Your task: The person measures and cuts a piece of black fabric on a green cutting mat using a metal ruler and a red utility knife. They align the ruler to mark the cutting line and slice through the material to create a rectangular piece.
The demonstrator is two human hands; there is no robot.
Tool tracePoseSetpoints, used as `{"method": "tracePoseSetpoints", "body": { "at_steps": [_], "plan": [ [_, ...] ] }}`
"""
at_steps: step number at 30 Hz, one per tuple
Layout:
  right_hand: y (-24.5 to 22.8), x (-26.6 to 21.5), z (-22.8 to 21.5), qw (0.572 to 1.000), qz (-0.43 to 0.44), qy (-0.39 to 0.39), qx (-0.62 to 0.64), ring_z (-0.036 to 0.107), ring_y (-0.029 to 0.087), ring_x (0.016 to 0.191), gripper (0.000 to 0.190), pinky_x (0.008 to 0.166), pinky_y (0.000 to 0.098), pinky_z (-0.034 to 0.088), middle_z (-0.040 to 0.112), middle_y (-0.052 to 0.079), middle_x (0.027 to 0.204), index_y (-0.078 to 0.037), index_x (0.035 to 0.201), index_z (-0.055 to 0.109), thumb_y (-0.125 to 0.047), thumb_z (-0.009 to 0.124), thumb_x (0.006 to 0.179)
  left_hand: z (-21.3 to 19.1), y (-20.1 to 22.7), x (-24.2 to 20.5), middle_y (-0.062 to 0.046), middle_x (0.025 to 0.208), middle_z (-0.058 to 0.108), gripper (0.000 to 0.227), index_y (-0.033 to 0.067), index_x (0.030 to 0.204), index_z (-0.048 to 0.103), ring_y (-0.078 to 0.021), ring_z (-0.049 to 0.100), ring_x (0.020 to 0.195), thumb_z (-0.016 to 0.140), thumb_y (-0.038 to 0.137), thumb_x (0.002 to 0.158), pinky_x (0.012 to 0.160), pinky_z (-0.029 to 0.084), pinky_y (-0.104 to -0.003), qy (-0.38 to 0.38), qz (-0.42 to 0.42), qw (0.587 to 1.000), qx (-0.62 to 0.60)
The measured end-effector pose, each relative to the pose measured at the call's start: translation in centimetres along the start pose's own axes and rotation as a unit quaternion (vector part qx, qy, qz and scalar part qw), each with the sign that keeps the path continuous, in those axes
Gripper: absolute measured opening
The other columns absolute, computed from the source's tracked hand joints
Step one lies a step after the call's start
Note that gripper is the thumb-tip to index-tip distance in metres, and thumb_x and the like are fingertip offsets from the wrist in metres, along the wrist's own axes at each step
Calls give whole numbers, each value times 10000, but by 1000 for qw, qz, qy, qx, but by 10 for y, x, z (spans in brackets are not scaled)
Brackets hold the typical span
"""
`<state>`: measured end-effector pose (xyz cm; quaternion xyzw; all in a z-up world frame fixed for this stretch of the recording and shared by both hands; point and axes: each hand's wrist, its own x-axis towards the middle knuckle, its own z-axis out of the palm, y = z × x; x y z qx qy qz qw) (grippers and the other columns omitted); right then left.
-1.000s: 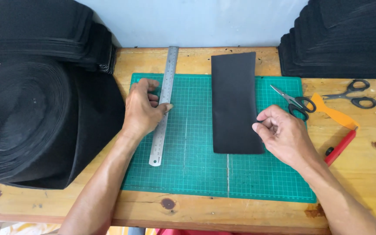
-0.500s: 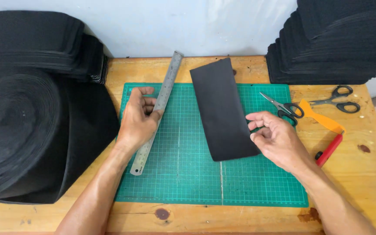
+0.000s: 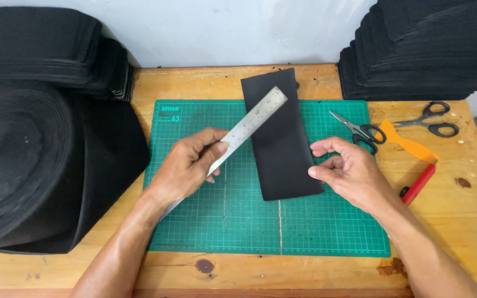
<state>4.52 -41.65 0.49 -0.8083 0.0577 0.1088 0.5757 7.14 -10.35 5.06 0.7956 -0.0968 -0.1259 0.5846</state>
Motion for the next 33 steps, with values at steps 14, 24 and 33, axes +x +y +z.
{"method": "tracePoseSetpoints", "body": {
  "at_steps": [14, 24, 33],
  "plan": [
    [-16, -7, -8, 994, -7, -28, -109, 745, 294, 680, 497, 590, 371, 643, 640, 300, 1109, 71, 1269, 622, 74, 776, 797, 19, 6, -8, -211, 819, 715, 295, 25, 1218, 717, -332, 689, 719, 583, -20, 959, 673, 601, -436, -185, 52, 973, 129],
    [-22, -10, -12, 932, -99, -112, -329, 704, 130, 649, 152, 649, 315, 569, 636, -6, 1022, -166, 1004, 776, -132, 782, 856, 30, -25, -15, -78, 985, 551, 452, 76, 1420, 608, -293, 600, 687, 533, 32, 976, 543, 482, -437, -220, 154, 919, 288],
    [-8, -15, -13, 925, -123, -70, -353, 654, 154, 632, 177, 675, 291, 541, 701, -13, 996, -140, 1000, 833, -157, 816, 825, 36, -42, -6, -99, 974, 546, 387, 45, 1363, 656, -285, 547, 859, 547, -4, 994, 723, 405, -413, -186, 245, 918, 251]
  ]
}}
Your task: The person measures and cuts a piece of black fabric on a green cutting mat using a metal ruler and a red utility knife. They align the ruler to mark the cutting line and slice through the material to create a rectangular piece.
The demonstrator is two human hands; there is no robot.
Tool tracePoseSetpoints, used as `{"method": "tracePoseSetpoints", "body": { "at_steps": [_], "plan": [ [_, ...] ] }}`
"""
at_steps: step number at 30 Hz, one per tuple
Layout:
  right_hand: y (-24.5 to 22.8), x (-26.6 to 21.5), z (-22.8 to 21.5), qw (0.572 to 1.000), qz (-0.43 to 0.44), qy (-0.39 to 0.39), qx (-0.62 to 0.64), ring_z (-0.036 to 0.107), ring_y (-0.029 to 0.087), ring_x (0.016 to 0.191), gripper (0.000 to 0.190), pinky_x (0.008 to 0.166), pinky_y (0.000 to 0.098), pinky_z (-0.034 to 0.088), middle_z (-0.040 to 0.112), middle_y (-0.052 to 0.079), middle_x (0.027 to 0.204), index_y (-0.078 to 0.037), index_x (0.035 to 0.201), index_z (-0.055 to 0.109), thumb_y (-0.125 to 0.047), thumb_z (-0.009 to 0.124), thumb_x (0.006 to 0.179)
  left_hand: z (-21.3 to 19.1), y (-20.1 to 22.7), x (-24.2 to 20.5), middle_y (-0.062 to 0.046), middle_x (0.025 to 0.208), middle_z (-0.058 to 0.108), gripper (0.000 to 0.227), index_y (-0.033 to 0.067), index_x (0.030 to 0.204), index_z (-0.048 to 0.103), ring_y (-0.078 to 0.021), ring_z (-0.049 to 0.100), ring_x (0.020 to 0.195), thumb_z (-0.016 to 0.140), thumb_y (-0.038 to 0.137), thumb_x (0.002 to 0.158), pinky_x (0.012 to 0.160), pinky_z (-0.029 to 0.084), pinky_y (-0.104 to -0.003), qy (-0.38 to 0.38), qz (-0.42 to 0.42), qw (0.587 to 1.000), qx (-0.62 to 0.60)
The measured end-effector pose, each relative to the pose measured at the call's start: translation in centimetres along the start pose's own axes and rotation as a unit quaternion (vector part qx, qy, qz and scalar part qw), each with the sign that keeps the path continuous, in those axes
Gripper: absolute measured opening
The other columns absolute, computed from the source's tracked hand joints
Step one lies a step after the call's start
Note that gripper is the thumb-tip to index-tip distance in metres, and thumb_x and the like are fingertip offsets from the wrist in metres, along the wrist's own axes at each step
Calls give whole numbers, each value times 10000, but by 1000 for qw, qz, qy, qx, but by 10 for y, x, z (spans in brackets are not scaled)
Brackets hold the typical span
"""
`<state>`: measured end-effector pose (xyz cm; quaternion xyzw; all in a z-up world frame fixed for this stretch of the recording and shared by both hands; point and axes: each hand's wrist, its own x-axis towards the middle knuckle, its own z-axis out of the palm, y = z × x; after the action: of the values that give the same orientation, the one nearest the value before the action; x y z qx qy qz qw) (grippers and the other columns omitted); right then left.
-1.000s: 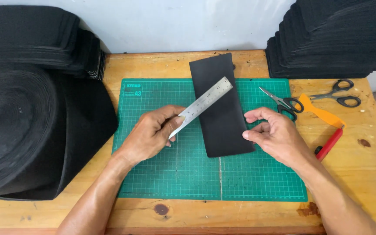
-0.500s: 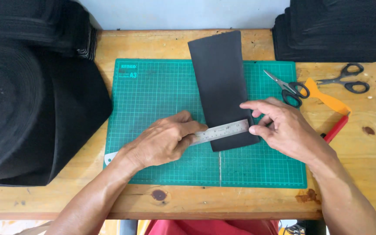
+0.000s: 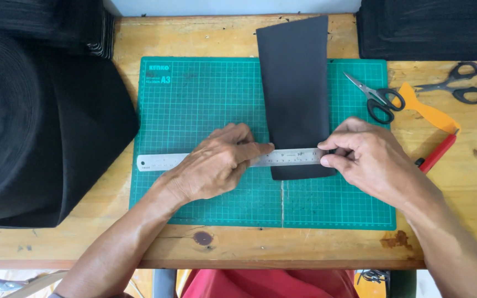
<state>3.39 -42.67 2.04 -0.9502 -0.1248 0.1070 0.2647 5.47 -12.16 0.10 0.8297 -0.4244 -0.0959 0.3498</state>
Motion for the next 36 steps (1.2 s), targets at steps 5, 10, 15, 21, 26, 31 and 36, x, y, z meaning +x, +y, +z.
{"method": "tracePoseSetpoints", "body": {
  "at_steps": [5, 10, 15, 21, 26, 31, 36],
  "plan": [
    [6, -17, 10, 992, -104, 65, -15, 698, 210, 918, 247, 839, 329, 572, 680, 53, 1102, -93, 1121, 805, -104, 757, 879, -1, 6, -2, -107, 1038, 542, 385, -4, 1368, 620, -301, 567, 947, 581, 26, 986, 832, 480, -431, 3, 17, 1000, -16],
    [17, -20, 14, 983, -149, 87, 58, 667, 163, 902, 265, 819, 263, 574, 641, 76, 1113, -53, 1149, 792, -66, 783, 885, -3, 11, -1, -98, 1025, 590, 470, -4, 1417, 570, -306, 589, 973, 621, 77, 956, 763, 523, -451, -48, -24, 998, -27],
    [15, -23, 13, 982, -154, 90, 58, 675, 155, 866, 261, 810, 262, 574, 622, 94, 1121, -29, 1133, 787, -62, 797, 874, -5, 14, -2, -64, 1089, 626, 372, 110, 1246, 697, -279, 627, 1002, 782, 201, 895, 810, 519, -425, -66, -39, 996, -55],
    [15, -25, 13, 979, -170, 91, 68, 663, 164, 825, 281, 769, 262, 586, 616, 115, 1147, -21, 1116, 783, -49, 831, 841, -2, 11, -2, -69, 1092, 629, 432, 77, 1308, 685, -280, 623, 982, 779, 181, 899, 809, 513, -431, -70, -38, 996, -34],
    [13, -26, 11, 979, -169, 89, 63, 662, 173, 832, 260, 771, 268, 594, 626, 128, 1148, 2, 1088, 787, -53, 836, 838, -1, 8, -2, -68, 1082, 639, 404, 66, 1282, 702, -267, 629, 1003, 781, 159, 897, 842, 505, -423, -52, -11, 998, -43],
    [15, -26, 12, 980, -171, 90, 47, 654, 176, 838, 277, 783, 277, 588, 639, 126, 1151, 9, 1091, 788, -63, 850, 831, -1, 6, -3, -72, 1105, 638, 401, 66, 1287, 700, -274, 631, 1013, 773, 153, 903, 834, 519, -426, -52, -12, 997, -51],
    [14, -27, 11, 981, -163, 87, 53, 651, 166, 816, 299, 760, 262, 593, 635, 122, 1150, 1, 1114, 784, -51, 849, 827, 0, 4, -2, -64, 1085, 648, 385, 78, 1271, 712, -270, 638, 992, 776, 153, 898, 812, 504, -432, -46, -4, 998, -49]
  ]
}}
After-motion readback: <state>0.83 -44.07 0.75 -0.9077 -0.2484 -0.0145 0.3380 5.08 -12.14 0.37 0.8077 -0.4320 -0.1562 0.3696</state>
